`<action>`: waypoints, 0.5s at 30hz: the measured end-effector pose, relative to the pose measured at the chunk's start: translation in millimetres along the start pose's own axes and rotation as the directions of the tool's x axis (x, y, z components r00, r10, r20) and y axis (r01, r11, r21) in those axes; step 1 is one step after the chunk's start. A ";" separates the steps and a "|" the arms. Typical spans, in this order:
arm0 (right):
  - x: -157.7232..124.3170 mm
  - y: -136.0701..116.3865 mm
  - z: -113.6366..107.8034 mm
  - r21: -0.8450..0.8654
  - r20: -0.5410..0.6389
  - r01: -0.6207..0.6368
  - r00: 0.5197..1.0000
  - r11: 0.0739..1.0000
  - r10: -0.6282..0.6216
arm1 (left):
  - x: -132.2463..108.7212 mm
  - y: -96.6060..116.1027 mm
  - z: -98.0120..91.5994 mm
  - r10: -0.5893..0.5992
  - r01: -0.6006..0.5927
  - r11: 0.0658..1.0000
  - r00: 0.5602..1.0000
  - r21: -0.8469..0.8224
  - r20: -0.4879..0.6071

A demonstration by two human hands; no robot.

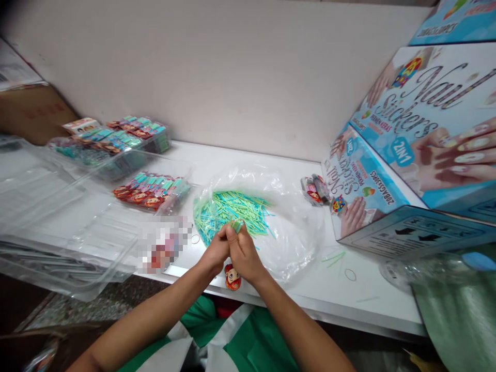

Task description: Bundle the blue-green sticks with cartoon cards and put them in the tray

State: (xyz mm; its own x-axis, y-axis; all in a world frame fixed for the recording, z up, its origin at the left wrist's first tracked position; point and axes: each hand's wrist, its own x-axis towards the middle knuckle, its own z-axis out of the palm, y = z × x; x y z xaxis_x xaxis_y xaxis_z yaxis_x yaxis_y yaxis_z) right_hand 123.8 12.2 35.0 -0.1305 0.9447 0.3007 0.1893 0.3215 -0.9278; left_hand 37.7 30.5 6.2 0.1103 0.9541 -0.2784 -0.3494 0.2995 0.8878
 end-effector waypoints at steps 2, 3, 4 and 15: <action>2.5 -4.4 -16.0 -0.077 0.025 -0.028 0.999 0.997 0.030 | 0.0 1.2 -6.0 0.019 -0.020 1.000 0.998 0.011 0.064; 4.3 -6.7 -25.6 -0.128 0.068 -0.056 0.996 0.990 0.065 | 0.2 1.4 -9.8 0.033 -0.035 0.999 0.996 0.025 0.084; 6.3 -8.9 -35.4 -0.206 0.135 -0.069 0.986 0.976 0.099 | 0.6 1.5 -13.9 0.044 -0.048 0.998 0.995 0.045 0.091; 19.4 -13.9 -76.1 -0.692 0.506 0.130 0.790 0.710 0.347 | -5.5 6.8 -30.3 0.224 -0.258 0.908 0.965 0.331 0.136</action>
State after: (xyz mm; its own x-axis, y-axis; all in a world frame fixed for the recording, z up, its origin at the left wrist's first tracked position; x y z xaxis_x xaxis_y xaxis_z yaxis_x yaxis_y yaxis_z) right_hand 192.7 31.0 70.5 -0.5293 0.8254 -0.1965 0.7906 0.3957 -0.4673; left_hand 6.5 27.3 2.7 0.1548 0.9878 -0.0196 -0.0372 0.0256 0.9990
